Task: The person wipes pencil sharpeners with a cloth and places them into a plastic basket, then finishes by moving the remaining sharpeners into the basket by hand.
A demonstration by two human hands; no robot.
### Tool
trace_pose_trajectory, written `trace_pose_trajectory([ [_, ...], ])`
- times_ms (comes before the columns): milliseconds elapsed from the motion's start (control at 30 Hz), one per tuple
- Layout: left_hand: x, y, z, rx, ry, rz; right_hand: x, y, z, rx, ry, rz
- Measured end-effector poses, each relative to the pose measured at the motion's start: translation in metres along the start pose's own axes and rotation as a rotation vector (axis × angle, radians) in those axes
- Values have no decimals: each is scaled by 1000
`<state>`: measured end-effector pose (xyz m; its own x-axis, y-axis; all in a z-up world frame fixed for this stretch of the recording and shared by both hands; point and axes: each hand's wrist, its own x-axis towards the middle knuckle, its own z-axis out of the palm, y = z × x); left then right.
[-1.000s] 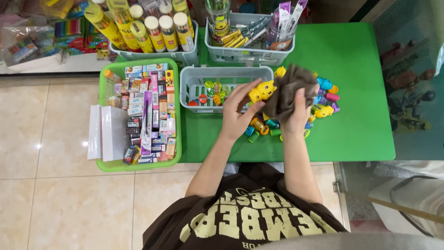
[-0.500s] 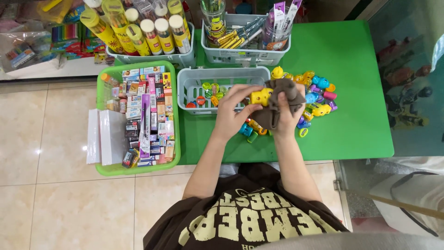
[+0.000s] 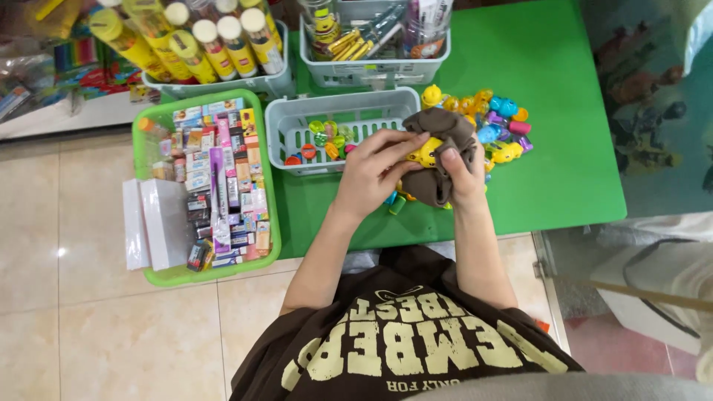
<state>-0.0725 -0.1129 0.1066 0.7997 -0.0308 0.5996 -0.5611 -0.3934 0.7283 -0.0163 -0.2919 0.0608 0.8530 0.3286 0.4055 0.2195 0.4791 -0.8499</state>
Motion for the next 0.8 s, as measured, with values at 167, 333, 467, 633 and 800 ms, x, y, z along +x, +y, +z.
trace_pose_trajectory([
  [167, 0, -12, 31, 86, 67, -24, 1, 17, -15, -222, 257, -94],
  [333, 11, -15, 66, 142, 202, 30, 3, 11, -26, -372, 503, -92],
  [467, 21, -28, 88, 221, 192, 28, -3, 0, -69, -371, 615, -159],
  [633, 30, -63, 118, 496, 110, 64, -34, -17, -149, 55, 708, -116],
  [800, 29, -86, 164, 600, 12, 128, -57, -9, -185, 305, 710, -98],
])
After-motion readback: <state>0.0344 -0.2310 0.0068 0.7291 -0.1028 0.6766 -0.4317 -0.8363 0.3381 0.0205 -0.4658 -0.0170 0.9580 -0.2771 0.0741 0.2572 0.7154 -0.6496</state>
